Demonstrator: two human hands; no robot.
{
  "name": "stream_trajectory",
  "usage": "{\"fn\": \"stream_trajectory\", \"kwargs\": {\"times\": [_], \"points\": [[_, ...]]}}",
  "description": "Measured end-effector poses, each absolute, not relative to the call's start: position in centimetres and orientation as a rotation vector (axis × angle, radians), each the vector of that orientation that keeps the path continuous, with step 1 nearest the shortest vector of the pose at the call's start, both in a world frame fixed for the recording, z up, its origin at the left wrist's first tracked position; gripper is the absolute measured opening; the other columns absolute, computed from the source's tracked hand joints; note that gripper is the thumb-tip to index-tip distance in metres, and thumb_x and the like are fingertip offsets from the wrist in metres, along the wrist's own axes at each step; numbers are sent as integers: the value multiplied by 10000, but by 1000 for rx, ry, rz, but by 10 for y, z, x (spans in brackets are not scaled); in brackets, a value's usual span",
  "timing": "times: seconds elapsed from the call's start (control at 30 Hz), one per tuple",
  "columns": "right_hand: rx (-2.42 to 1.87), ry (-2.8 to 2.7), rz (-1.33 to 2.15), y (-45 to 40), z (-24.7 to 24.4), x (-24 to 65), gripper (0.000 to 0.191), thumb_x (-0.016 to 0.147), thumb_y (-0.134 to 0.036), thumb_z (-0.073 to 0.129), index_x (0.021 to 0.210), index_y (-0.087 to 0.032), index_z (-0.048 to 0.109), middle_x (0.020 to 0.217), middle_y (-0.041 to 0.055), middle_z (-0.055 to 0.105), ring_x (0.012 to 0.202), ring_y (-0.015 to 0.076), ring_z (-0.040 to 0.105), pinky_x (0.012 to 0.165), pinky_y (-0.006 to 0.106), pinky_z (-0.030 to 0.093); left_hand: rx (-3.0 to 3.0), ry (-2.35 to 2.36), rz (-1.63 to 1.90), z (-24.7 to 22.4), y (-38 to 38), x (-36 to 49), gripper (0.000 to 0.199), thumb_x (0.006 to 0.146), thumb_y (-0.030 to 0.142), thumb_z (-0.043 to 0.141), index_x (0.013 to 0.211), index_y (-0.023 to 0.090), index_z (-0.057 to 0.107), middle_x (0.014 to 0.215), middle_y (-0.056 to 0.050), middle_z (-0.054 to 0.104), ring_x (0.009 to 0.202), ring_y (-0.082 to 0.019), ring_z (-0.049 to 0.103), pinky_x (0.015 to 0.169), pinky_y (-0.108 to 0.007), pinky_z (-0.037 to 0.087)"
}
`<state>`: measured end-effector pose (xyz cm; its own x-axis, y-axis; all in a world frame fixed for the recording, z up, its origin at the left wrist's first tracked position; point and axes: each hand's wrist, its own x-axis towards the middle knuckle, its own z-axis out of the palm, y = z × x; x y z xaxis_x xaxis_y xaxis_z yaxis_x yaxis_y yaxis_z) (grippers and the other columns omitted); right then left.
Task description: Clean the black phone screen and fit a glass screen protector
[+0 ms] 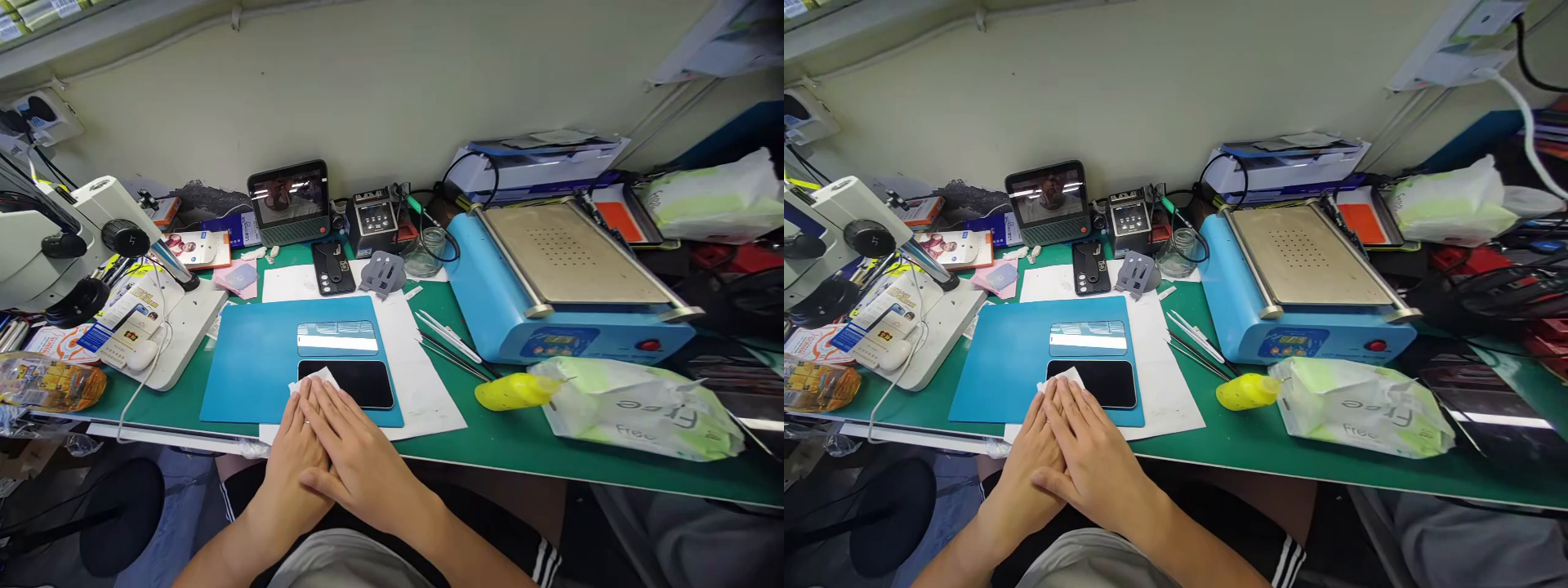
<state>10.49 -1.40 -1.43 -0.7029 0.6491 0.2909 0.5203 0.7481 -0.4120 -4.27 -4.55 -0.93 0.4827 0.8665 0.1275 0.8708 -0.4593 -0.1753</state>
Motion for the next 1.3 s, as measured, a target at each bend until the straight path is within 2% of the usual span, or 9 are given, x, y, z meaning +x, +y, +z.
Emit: {"fn": "stream_trajectory", "kwargs": {"times": [0.2, 0.3, 0.47, 0.7, 0.87, 1.0, 1.3], "points": [[-1037, -2411, 273, -32, -24, 142, 960, 1007, -640, 454, 1666, -72, 49, 1685, 206, 256, 1563, 354, 292, 1194, 538, 443, -2665, -1379, -16, -11, -38, -6, 723, 1041, 454, 412, 1653, 121, 220, 1685, -177, 324, 1571, -363, 290, 1272, -524, 210], [-1104, -2365, 241, -35, -26, 154, 941, 1018, -639, 418, 1669, -85, 23, 1687, 205, 259, 1557, 355, 308, 1180, 525, 458, -2749, -1305, -21, -7, -31, 5, 696, 1055, 441, 381, 1650, 114, 225, 1690, -180, 311, 1582, -363, 262, 1285, -543, 176], [-1187, -2333, 267, -20, -30, 166, 903, 1033, -605, 417, 1674, -112, 15, 1685, 192, 289, 1551, 330, 334, 1206, 534, 424, -2803, -1313, -73, -2, -10, 18, 630, 1073, 404, 347, 1625, 105, 297, 1655, -185, 377, 1562, -365, 315, 1262, -530, 252], [-1231, -2362, 282, 2, -28, 159, 880, 1031, -589, 444, 1670, -91, 101, 1677, 199, 305, 1554, 332, 325, 1224, 552, 397, -2851, -1462, -197, -5, 8, 14, 604, 1074, 431, 365, 1625, 187, 318, 1664, -102, 382, 1558, -293, 346, 1274, -511, 279], [-1201, -2388, 353, 10, -23, 125, 838, 1033, -600, 425, 1631, -37, 261, 1669, 199, 313, 1565, 330, 297, 1242, 547, 381, -2810, -1552, -204, -3, 9, -18, 612, 1065, 428, 391, 1628, 202, 311, 1642, -96, 417, 1555, -295, 353, 1267, -547, 298], [-1090, -2440, 424, 13, -15, 94, 864, 1028, -623, 414, 1607, 6, 296, 1667, 220, 292, 1573, 337, 265, 1257, 552, 355, -2704, -1629, -232, -4, 0, -47, 618, 1048, 424, 453, 1613, 195, 348, 1634, -110, 427, 1535, -311, 390, 1261, -564, 317], [-993, -2487, 463, 6, -8, 74, 852, 1039, -622, 380, 1582, 33, 334, 1653, 228, 301, 1556, 332, 308, 1262, 529, 344, -2640, -1655, -298, -3, -20, -66, 569, 1055, 368, 453, 1584, 167, 392, 1610, -121, 466, 1499, -276, 454, 1247, -517, 381]]}}
